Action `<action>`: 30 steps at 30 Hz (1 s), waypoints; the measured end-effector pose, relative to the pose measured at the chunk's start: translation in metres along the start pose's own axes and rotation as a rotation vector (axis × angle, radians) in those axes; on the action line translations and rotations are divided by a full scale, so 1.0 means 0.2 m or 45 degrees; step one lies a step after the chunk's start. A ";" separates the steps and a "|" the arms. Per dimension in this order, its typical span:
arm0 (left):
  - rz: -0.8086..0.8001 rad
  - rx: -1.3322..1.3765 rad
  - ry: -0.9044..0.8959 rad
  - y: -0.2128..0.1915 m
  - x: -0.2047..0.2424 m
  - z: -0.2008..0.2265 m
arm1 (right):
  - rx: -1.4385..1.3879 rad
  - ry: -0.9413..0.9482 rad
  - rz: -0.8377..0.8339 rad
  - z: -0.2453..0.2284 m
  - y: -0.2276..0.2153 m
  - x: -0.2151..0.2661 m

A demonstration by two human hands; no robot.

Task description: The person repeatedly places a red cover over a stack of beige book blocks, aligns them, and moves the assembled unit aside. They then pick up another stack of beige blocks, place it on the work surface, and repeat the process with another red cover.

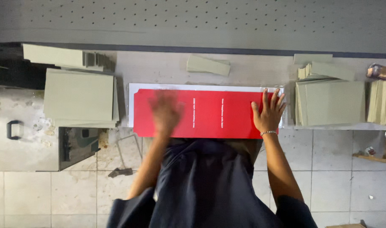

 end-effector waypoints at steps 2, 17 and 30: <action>0.050 -0.171 -0.156 -0.10 -0.02 -0.24 | 0.013 -0.003 0.031 -0.05 0.01 0.00; -0.061 -0.222 -0.218 -0.01 0.04 -0.33 | -0.374 -0.399 0.250 -0.68 -0.03 0.08; -0.010 -0.013 1.075 0.09 0.40 0.38 | 0.157 -0.946 -0.060 -0.64 0.00 0.41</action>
Point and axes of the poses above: each hand's wrist, its own x-axis away from the middle knuckle, its own y-axis out of the palm, z = x × y, the point moved 8 cm from there along -x, towards the middle knuckle, and after that the axes turned 2 degrees about -z, right-handed, at the moved point
